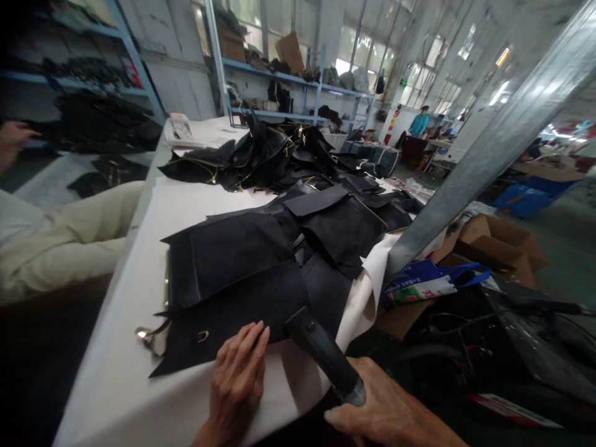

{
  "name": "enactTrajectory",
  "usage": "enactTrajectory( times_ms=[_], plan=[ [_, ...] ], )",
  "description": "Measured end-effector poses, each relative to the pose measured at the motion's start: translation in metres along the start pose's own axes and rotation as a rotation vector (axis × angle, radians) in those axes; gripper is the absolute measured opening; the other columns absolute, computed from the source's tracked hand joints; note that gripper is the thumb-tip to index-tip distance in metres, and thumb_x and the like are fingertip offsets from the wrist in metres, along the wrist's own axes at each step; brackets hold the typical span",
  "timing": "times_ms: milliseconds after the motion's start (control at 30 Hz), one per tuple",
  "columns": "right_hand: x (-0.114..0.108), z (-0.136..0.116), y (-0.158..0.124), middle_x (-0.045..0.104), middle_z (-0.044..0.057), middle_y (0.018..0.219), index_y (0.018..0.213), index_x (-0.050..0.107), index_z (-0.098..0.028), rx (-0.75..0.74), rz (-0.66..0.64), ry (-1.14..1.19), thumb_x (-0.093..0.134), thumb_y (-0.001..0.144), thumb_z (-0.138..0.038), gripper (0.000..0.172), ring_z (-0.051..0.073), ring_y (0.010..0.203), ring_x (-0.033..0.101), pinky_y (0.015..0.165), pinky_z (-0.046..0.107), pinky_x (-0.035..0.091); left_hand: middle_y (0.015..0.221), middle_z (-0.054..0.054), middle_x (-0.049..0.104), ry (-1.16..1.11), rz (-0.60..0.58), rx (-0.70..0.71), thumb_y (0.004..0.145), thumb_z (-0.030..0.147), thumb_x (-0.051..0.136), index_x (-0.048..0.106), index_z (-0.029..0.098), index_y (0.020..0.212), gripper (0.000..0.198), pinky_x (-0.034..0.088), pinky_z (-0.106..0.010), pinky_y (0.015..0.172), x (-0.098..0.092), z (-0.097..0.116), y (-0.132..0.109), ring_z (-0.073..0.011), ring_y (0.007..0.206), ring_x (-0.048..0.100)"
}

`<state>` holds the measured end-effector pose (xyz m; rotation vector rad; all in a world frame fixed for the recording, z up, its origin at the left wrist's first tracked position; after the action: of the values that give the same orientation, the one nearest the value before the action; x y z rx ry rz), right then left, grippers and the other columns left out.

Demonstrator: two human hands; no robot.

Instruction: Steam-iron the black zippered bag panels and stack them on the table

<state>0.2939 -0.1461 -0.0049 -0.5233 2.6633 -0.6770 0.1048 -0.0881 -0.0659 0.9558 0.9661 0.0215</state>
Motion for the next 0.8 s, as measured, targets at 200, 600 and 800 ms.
enactTrajectory(
  times_ms=[200, 600, 800],
  plan=[
    [-0.033, -0.014, -0.008, 0.056, -0.001, 0.047, 0.068, 0.053, -0.013, 0.021, 0.136, -0.03, 0.059, 0.076, -0.05, 0.037, 0.011, 0.043, 0.052, 0.044, 0.02, 0.037, 0.107, -0.015, 0.065, -0.016, -0.031, -0.032, 0.079, 0.007, 0.057, 0.057, 0.01, 0.112, 0.033, 0.04, -0.045, 0.086, -0.013, 0.003, 0.026, -0.0295, 0.103, 0.054],
    [-0.021, -0.053, 0.053, 0.053, -0.005, 0.048, 0.079, 0.054, -0.014, 0.03, 0.038, -0.044, 0.061, 0.078, -0.035, 0.022, 0.007, 0.042, 0.047, 0.041, 0.015, 0.033, 0.079, -0.007, 0.057, -0.166, -0.028, -0.115, 0.081, 0.007, 0.053, 0.058, 0.015, 0.087, 0.011, 0.045, -0.037, 0.072, -0.002, -0.015, 0.046, -0.0208, 0.079, 0.052],
    [-0.024, -0.058, 0.073, 0.054, -0.003, 0.049, 0.08, 0.057, -0.013, 0.059, 0.038, -0.067, 0.06, 0.079, -0.036, 0.024, 0.008, 0.041, 0.048, 0.039, 0.017, 0.033, 0.078, -0.008, 0.058, -0.175, 0.021, -0.12, 0.079, 0.005, 0.054, 0.059, 0.013, 0.085, 0.011, 0.045, -0.036, 0.073, -0.001, -0.015, 0.049, -0.021, 0.08, 0.053]
  ],
)
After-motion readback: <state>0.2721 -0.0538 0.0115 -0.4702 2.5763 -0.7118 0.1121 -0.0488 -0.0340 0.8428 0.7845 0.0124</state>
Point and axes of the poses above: each hand's wrist, its own y-axis towards the middle knuckle, its own x-axis out of the palm, z = x × y, the point moved 6 cm from there along y, towards the middle knuckle
